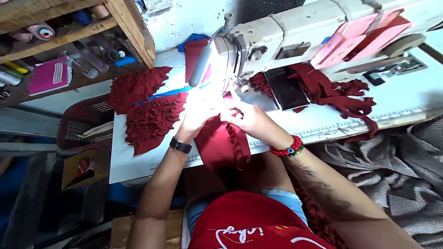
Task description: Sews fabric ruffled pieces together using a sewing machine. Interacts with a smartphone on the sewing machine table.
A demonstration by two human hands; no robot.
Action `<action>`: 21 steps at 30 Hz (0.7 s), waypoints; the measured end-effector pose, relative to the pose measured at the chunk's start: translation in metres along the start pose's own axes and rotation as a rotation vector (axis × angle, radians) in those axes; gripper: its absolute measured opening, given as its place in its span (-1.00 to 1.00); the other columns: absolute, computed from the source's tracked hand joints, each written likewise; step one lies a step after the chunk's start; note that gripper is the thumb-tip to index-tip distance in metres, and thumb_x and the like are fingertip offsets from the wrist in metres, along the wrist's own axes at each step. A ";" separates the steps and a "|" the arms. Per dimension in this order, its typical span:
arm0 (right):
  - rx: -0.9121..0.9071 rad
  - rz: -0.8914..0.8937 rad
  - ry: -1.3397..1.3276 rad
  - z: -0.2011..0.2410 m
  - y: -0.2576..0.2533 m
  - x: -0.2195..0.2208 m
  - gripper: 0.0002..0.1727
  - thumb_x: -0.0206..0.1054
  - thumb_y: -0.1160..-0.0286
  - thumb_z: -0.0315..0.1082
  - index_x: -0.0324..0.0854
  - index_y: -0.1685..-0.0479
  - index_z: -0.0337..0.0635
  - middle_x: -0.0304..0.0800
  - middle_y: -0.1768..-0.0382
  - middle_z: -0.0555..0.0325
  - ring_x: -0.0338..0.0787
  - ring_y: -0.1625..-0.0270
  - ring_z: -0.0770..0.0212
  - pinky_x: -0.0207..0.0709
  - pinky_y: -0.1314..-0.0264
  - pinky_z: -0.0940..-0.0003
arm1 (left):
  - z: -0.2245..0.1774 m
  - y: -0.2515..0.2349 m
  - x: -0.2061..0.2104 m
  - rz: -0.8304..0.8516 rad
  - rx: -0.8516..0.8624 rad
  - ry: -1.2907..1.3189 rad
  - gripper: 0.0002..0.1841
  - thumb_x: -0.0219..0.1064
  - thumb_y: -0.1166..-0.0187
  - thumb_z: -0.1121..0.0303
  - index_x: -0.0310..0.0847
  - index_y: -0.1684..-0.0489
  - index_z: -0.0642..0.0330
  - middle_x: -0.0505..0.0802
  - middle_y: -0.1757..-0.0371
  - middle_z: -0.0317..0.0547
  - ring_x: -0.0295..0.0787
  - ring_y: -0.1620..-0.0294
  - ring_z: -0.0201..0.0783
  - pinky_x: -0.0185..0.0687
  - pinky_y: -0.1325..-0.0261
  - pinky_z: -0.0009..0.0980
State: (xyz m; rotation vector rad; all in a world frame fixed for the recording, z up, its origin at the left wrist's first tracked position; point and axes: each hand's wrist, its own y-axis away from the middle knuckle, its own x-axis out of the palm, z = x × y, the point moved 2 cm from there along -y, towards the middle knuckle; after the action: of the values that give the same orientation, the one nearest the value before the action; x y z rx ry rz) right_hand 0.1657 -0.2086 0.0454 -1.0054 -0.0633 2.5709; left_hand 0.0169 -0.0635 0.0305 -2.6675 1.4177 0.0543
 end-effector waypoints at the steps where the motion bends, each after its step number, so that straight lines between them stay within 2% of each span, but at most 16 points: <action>1: 0.008 -0.009 -0.038 -0.001 -0.002 0.003 -0.66 0.46 -0.55 -0.01 0.73 -0.05 -0.05 0.75 0.38 0.20 0.69 0.41 0.26 0.59 0.35 0.16 | -0.002 0.002 0.003 -0.015 -0.001 0.064 -0.79 0.44 -0.47 0.54 0.75 -0.03 0.27 0.87 0.11 -0.14 0.81 0.11 -0.36 0.79 -0.01 -0.35; 2: 0.012 -0.026 -0.070 0.000 -0.003 0.005 -0.68 0.49 -0.53 -0.08 0.73 -0.07 -0.07 0.79 0.34 0.18 0.73 0.37 0.27 0.64 0.30 0.17 | -0.003 0.002 0.006 -0.028 0.010 0.102 -0.78 0.44 -0.46 0.55 0.75 -0.04 0.27 0.87 0.10 -0.14 0.81 0.10 -0.36 0.79 -0.01 -0.36; 4: 0.052 -0.064 -0.154 -0.001 -0.002 0.005 -0.79 0.47 -0.56 -0.20 0.75 0.01 -0.10 0.78 0.35 0.16 0.71 0.36 0.29 0.62 0.28 0.22 | -0.004 0.003 0.009 -0.059 0.034 0.138 -0.75 0.45 -0.45 0.57 0.75 -0.07 0.28 0.88 0.06 -0.13 0.83 0.06 -0.35 0.81 -0.05 -0.35; 6: 0.147 -0.059 -0.282 -0.002 0.002 0.002 -0.85 0.46 -0.57 -0.23 0.70 0.15 -0.09 0.65 0.46 0.22 0.57 0.49 0.37 0.46 0.44 0.38 | -0.003 0.003 0.011 -0.072 0.036 0.157 -0.72 0.44 -0.46 0.57 0.72 -0.12 0.29 0.88 0.04 -0.11 0.83 0.05 -0.33 0.81 -0.08 -0.32; 9: 0.303 -0.015 -0.581 -0.006 0.005 0.001 -0.89 0.47 -0.55 -0.27 0.63 0.22 0.00 0.56 0.61 0.34 0.38 0.69 0.51 0.26 0.66 0.62 | -0.004 0.005 0.012 -0.053 0.003 0.142 -0.72 0.43 -0.53 0.51 0.69 -0.17 0.31 0.88 0.08 -0.09 0.85 0.12 -0.30 0.84 -0.06 -0.28; 11: 0.361 0.012 -0.748 -0.010 0.004 0.003 -0.92 0.45 -0.56 -0.32 0.64 0.22 0.03 0.54 0.66 0.37 0.29 0.76 0.57 0.15 0.73 0.69 | -0.005 0.005 0.011 -0.004 -0.012 0.041 -0.69 0.39 -0.57 0.51 0.61 -0.25 0.29 0.87 0.09 -0.15 0.83 0.18 -0.37 0.82 0.03 -0.37; 12: 0.382 0.021 -0.792 -0.010 0.002 0.004 -0.93 0.45 -0.56 -0.35 0.66 0.23 0.01 0.53 0.68 0.37 0.25 0.78 0.57 0.11 0.76 0.69 | -0.007 0.005 0.011 0.000 -0.016 -0.028 -0.72 0.40 -0.56 0.51 0.63 -0.20 0.27 0.87 0.16 -0.18 0.81 0.26 -0.40 0.79 0.13 -0.43; 14: 0.375 0.050 -0.710 -0.011 0.002 0.000 -0.95 0.42 -0.59 -0.33 0.66 0.22 -0.01 0.53 0.70 0.36 0.26 0.79 0.56 0.11 0.77 0.68 | -0.011 0.005 0.010 -0.016 -0.014 -0.195 -0.79 0.44 -0.56 0.45 0.70 -0.09 0.22 0.84 0.28 -0.23 0.75 0.35 -0.47 0.71 0.21 -0.49; 15: 0.319 0.062 -0.563 -0.012 0.004 -0.004 -0.94 0.39 -0.63 -0.28 0.65 0.15 -0.02 0.55 0.66 0.35 0.33 0.74 0.54 0.20 0.71 0.65 | -0.012 0.006 0.009 -0.012 0.002 -0.256 -0.80 0.43 -0.58 0.42 0.70 -0.09 0.20 0.82 0.29 -0.24 0.72 0.35 -0.48 0.69 0.20 -0.49; 16: 0.247 0.067 -0.349 -0.015 0.005 -0.009 -0.88 0.34 -0.69 -0.20 0.63 0.04 -0.01 0.59 0.54 0.31 0.47 0.61 0.46 0.36 0.57 0.55 | -0.013 0.006 0.007 -0.004 0.014 -0.303 -0.79 0.41 -0.61 0.38 0.70 -0.11 0.19 0.83 0.27 -0.22 0.73 0.32 -0.47 0.70 0.16 -0.46; 17: 0.191 0.049 -0.127 -0.021 0.006 -0.014 -0.77 0.30 -0.72 -0.13 0.63 -0.13 -0.02 0.70 0.34 0.19 0.64 0.40 0.31 0.54 0.36 0.31 | -0.013 0.006 0.006 -0.005 0.024 -0.340 -0.80 0.39 -0.63 0.36 0.71 -0.11 0.18 0.83 0.25 -0.20 0.73 0.30 -0.45 0.70 0.14 -0.44; 18: 0.156 0.012 0.054 -0.028 0.007 -0.016 -0.65 0.30 -0.72 -0.10 0.61 -0.30 -0.07 0.80 0.13 0.01 0.79 0.17 0.05 0.65 0.15 -0.04 | -0.013 0.005 0.005 -0.013 0.027 -0.369 -0.81 0.37 -0.64 0.34 0.72 -0.08 0.18 0.82 0.27 -0.19 0.72 0.31 -0.44 0.69 0.15 -0.42; 19: 0.136 -0.023 0.201 -0.035 0.008 -0.017 -0.57 0.31 -0.71 -0.08 0.58 -0.40 -0.12 0.81 -0.03 -0.14 0.83 0.01 -0.18 0.64 0.04 -0.30 | -0.014 0.004 0.005 -0.016 0.026 -0.396 -0.82 0.36 -0.66 0.33 0.72 -0.06 0.19 0.82 0.27 -0.18 0.72 0.32 -0.42 0.68 0.16 -0.41; 20: 0.131 -0.053 0.312 -0.040 0.010 -0.018 -0.54 0.32 -0.68 -0.11 0.58 -0.43 -0.17 0.79 -0.11 -0.25 0.82 -0.07 -0.32 0.61 0.01 -0.43 | -0.015 0.003 0.005 -0.013 0.022 -0.423 -0.81 0.35 -0.67 0.32 0.72 -0.07 0.20 0.82 0.26 -0.16 0.73 0.31 -0.40 0.69 0.15 -0.39; 21: 0.118 -0.087 0.396 -0.043 0.010 -0.017 -0.56 0.35 -0.66 -0.12 0.62 -0.37 -0.18 0.78 -0.13 -0.28 0.80 -0.12 -0.38 0.59 -0.02 -0.46 | -0.015 0.002 0.005 -0.010 0.026 -0.449 -0.81 0.34 -0.68 0.31 0.72 -0.05 0.20 0.81 0.27 -0.15 0.72 0.32 -0.39 0.68 0.16 -0.38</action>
State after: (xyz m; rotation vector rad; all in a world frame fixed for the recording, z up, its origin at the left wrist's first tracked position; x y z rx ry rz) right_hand 0.2024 -0.2286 0.0229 -1.4087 0.1458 2.2246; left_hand 0.0174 -0.0703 0.0446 -2.4276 1.2448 0.5880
